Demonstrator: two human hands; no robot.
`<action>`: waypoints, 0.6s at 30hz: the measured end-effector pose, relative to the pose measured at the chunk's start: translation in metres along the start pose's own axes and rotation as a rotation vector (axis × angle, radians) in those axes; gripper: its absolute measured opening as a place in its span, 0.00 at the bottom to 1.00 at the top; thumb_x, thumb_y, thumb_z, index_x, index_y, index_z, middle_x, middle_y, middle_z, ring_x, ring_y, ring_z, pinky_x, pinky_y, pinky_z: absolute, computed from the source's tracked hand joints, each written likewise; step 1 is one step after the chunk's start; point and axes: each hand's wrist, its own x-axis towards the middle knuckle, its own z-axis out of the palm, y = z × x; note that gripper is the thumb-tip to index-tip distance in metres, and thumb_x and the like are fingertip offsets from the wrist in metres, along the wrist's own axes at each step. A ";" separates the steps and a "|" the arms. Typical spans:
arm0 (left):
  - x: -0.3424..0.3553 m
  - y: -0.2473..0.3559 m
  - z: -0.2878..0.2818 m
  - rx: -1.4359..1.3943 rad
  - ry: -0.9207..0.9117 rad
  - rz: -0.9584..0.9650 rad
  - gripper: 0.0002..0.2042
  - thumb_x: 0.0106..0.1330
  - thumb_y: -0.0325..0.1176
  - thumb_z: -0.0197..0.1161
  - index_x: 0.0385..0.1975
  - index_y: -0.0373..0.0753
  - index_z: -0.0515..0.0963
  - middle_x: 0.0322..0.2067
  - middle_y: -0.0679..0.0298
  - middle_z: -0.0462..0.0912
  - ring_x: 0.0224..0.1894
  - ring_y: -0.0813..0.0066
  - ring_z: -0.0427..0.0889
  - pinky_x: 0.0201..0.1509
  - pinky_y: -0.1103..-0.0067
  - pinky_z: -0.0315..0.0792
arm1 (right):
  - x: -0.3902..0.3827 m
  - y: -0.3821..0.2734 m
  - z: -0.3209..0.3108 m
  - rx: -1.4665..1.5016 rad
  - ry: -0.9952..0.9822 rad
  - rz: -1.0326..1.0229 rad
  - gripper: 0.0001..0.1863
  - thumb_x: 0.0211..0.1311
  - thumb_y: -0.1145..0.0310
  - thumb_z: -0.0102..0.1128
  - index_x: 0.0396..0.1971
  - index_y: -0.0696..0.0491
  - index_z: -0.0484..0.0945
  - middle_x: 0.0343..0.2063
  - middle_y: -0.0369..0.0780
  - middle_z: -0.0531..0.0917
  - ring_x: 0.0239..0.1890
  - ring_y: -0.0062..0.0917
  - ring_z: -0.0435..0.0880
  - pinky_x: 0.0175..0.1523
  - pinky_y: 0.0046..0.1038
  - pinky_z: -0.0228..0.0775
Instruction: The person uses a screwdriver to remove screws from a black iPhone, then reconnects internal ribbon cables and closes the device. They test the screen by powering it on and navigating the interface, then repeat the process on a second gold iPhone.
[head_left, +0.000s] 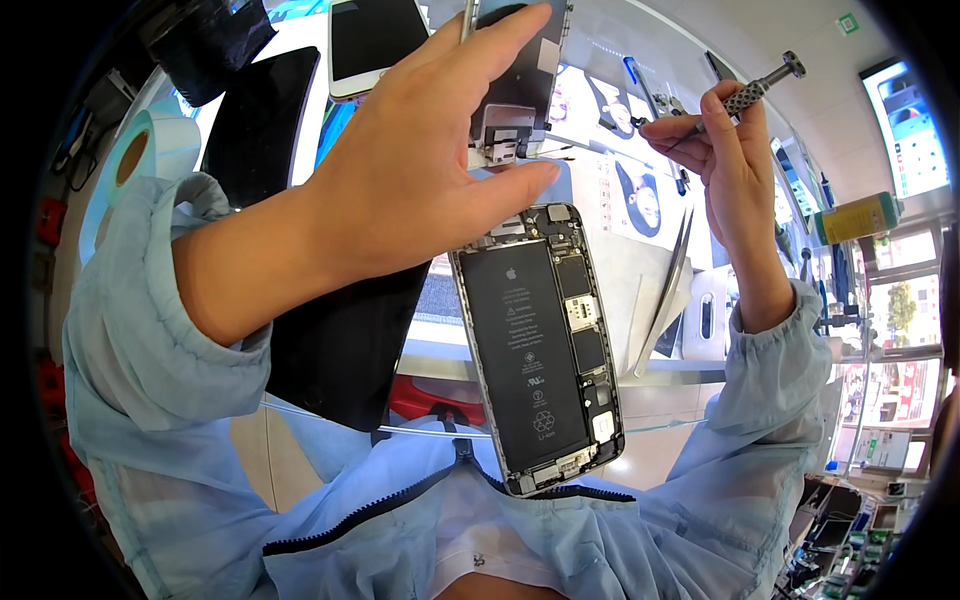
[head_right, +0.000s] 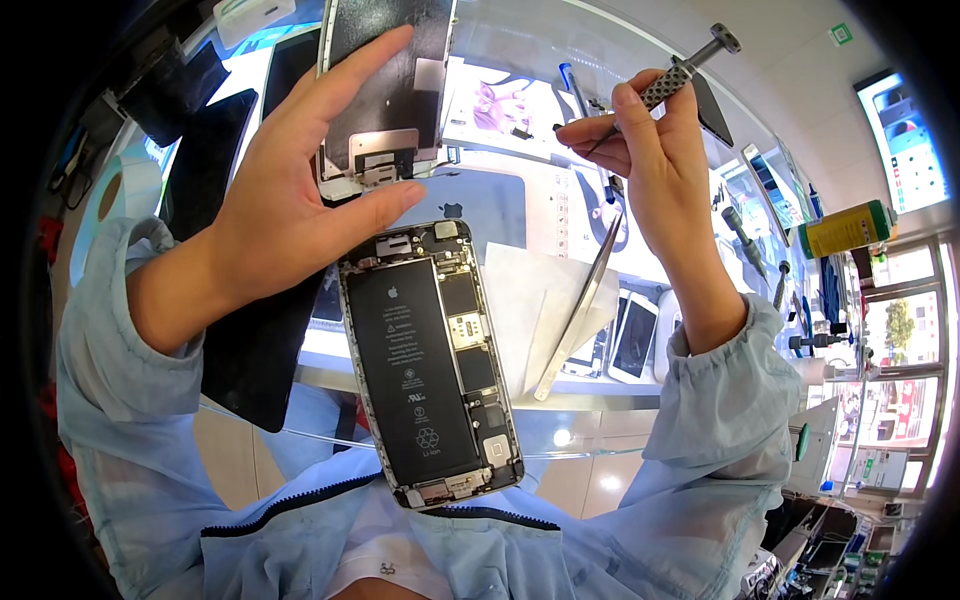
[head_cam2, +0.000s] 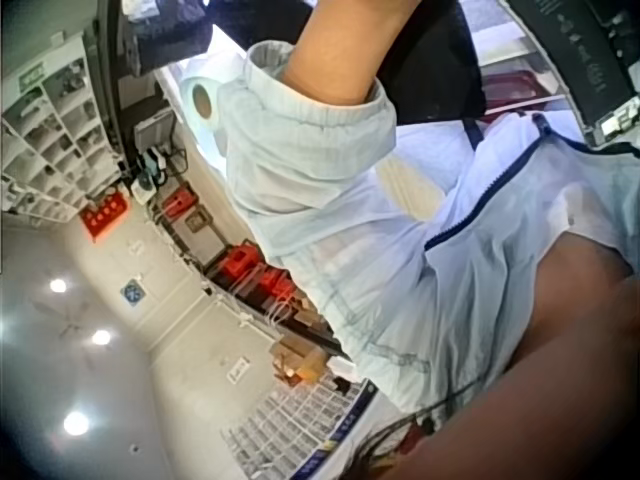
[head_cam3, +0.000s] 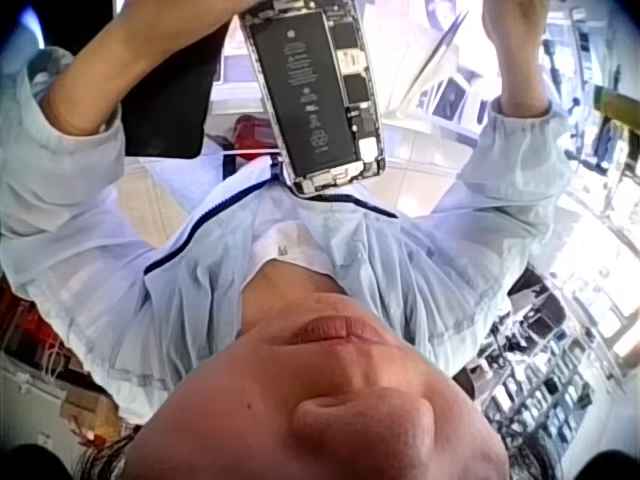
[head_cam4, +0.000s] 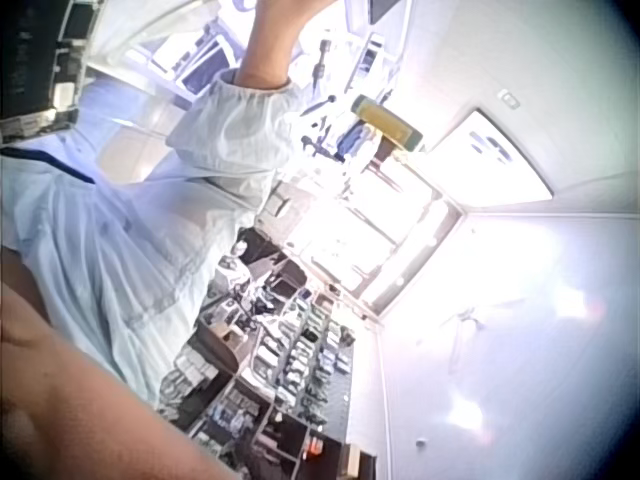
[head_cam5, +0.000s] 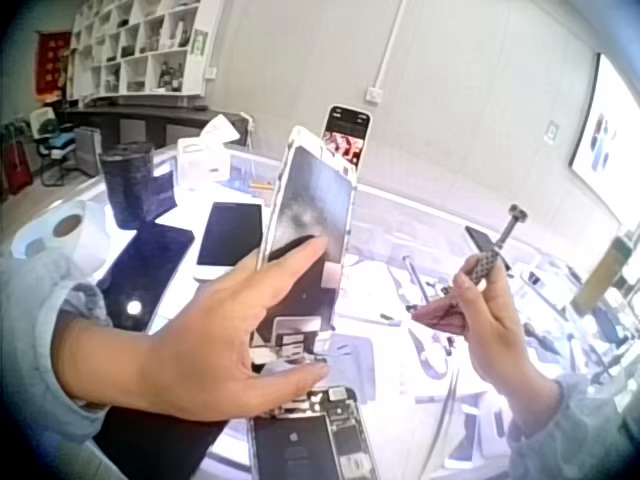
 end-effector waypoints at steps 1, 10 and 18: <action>0.000 0.001 0.000 0.003 0.000 -0.005 0.36 0.54 0.23 0.66 0.65 0.36 0.57 0.56 0.57 0.65 0.57 0.69 0.68 0.59 0.79 0.64 | 0.000 0.001 0.001 -0.015 0.008 -0.016 0.09 0.71 0.62 0.42 0.42 0.52 0.60 0.33 0.47 0.82 0.38 0.30 0.85 0.41 0.26 0.79; 0.001 0.001 0.003 -0.041 0.012 -0.026 0.36 0.54 0.22 0.65 0.64 0.36 0.57 0.55 0.58 0.66 0.55 0.72 0.70 0.57 0.79 0.65 | -0.003 -0.003 0.007 -0.015 0.053 0.006 0.10 0.71 0.64 0.43 0.43 0.53 0.60 0.30 0.45 0.82 0.33 0.27 0.84 0.37 0.24 0.79; 0.001 0.001 0.000 -0.003 -0.014 -0.024 0.37 0.53 0.22 0.66 0.64 0.36 0.57 0.52 0.59 0.68 0.53 0.73 0.71 0.55 0.80 0.66 | -0.002 -0.002 0.010 -0.002 0.058 0.028 0.10 0.71 0.63 0.43 0.43 0.53 0.61 0.29 0.46 0.82 0.32 0.27 0.84 0.36 0.24 0.79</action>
